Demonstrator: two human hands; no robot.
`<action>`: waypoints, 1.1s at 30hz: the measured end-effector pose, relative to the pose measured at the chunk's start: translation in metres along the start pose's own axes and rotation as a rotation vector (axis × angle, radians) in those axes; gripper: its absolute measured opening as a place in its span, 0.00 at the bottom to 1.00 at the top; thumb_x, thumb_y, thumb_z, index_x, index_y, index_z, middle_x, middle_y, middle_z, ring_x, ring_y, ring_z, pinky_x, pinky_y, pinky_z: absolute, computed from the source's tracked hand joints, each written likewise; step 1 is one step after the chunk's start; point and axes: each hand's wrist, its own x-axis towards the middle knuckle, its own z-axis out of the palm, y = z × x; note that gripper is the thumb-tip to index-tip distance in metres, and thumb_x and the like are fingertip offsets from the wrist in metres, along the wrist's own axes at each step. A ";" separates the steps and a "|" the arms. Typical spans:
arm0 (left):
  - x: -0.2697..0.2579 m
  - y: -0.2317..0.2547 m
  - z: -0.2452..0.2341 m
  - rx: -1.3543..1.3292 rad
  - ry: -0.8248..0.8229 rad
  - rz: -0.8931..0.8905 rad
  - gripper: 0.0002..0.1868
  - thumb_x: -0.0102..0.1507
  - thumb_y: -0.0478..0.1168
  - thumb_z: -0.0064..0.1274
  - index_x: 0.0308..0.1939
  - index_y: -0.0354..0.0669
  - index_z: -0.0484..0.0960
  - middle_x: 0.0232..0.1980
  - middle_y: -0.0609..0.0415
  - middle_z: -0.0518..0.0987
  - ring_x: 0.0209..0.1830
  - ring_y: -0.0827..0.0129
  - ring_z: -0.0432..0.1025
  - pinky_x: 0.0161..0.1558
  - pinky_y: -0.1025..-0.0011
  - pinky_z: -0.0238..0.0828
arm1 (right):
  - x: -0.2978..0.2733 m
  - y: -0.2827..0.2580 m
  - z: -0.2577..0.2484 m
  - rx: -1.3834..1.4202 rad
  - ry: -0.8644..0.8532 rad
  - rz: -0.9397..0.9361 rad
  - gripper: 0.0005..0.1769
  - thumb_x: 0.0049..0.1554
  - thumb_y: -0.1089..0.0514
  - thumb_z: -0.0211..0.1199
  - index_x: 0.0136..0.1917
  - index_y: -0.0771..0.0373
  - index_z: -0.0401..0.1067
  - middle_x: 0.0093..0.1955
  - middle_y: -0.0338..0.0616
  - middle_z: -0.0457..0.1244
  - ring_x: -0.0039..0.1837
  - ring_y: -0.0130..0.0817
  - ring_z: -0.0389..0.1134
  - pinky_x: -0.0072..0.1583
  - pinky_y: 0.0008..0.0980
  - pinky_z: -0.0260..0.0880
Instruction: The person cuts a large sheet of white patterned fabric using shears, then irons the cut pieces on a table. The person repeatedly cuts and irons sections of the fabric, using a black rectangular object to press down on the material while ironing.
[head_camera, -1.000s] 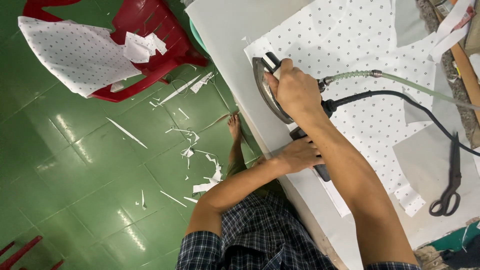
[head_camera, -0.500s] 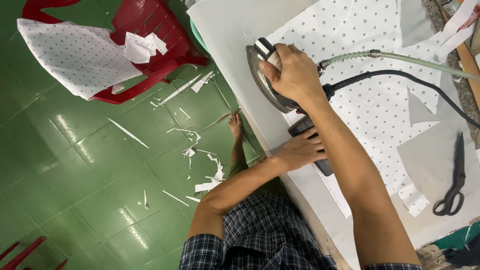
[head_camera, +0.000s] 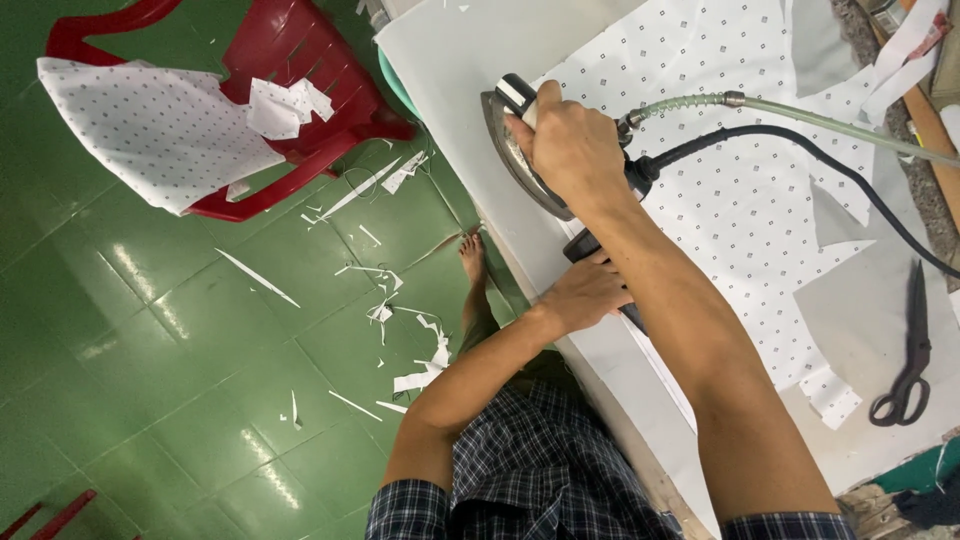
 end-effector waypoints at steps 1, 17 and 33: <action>0.000 0.000 -0.001 -0.027 0.055 0.003 0.14 0.52 0.27 0.66 0.30 0.49 0.78 0.30 0.67 0.78 0.43 0.67 0.71 0.69 0.63 0.56 | 0.003 -0.001 0.000 0.014 0.007 -0.010 0.29 0.71 0.37 0.54 0.50 0.68 0.64 0.23 0.42 0.60 0.22 0.46 0.63 0.24 0.42 0.60; 0.011 -0.035 -0.047 0.248 -0.274 0.195 0.21 0.70 0.49 0.46 0.68 0.59 0.72 0.64 0.46 0.73 0.68 0.55 0.65 0.71 0.51 0.53 | 0.020 0.051 -0.049 -0.077 0.156 -0.053 0.35 0.63 0.27 0.50 0.54 0.63 0.66 0.36 0.56 0.68 0.37 0.52 0.75 0.41 0.47 0.77; 0.009 -0.194 -0.168 0.464 0.227 0.103 0.33 0.63 0.54 0.63 0.70 0.50 0.75 0.62 0.34 0.69 0.55 0.44 0.66 0.57 0.51 0.63 | -0.184 0.052 -0.077 0.142 -0.043 0.466 0.31 0.67 0.35 0.47 0.65 0.64 0.65 0.43 0.58 0.69 0.39 0.52 0.75 0.43 0.45 0.79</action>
